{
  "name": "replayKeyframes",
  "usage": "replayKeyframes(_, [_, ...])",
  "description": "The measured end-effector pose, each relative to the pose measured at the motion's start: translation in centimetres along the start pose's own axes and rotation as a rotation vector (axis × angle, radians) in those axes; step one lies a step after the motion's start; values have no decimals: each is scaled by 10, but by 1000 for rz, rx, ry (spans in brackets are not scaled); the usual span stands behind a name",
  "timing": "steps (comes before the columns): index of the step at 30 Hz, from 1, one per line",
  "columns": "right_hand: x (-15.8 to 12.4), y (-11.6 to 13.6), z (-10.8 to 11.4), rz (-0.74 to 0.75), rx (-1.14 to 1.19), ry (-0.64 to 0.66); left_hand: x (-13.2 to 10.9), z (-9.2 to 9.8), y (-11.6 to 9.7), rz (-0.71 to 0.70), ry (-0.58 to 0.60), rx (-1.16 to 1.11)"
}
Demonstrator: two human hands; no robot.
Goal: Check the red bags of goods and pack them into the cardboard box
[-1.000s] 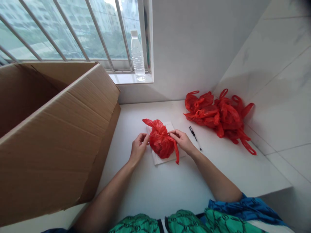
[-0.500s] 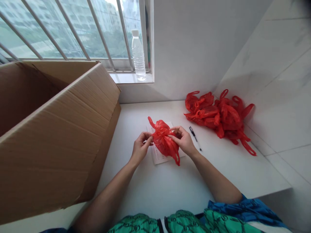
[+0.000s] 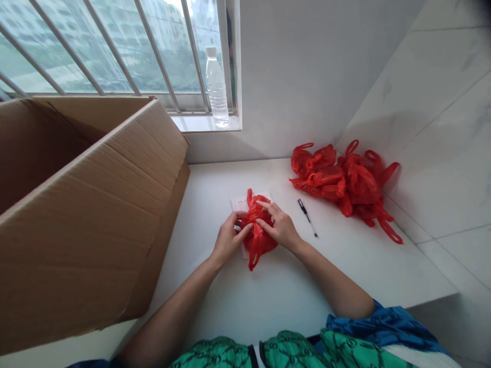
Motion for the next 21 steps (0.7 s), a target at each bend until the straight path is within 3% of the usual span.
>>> replayKeyframes(4, [2, -1, 6, 2, -21, 36, 4, 6, -1, -53, 11, -22])
replayKeyframes(8, [4, -4, 26, -20, -55, -108, 10, 25, -9, -129, -125, 10])
replayKeyframes(12, [5, 1, 36, 62, -81, -102, 8, 32, -20, -239, -195, 148])
replayKeyframes(16, [5, 7, 36, 82, -63, -169, -1, 23, -30, -370, -174, 334])
replayKeyframes(21, [4, 14, 17, 123, -136, -66, -4, 3, -25, -274, -43, 492])
Point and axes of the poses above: each hand's wrist, its own x-axis towards the middle knuckle, its own z-axis out of the back of the hand, y = z × x, the point moved 4 cm from there along x, towards the middle knuckle, and after that the axes turned 8 degrees about -x, right-handed, at the moved point
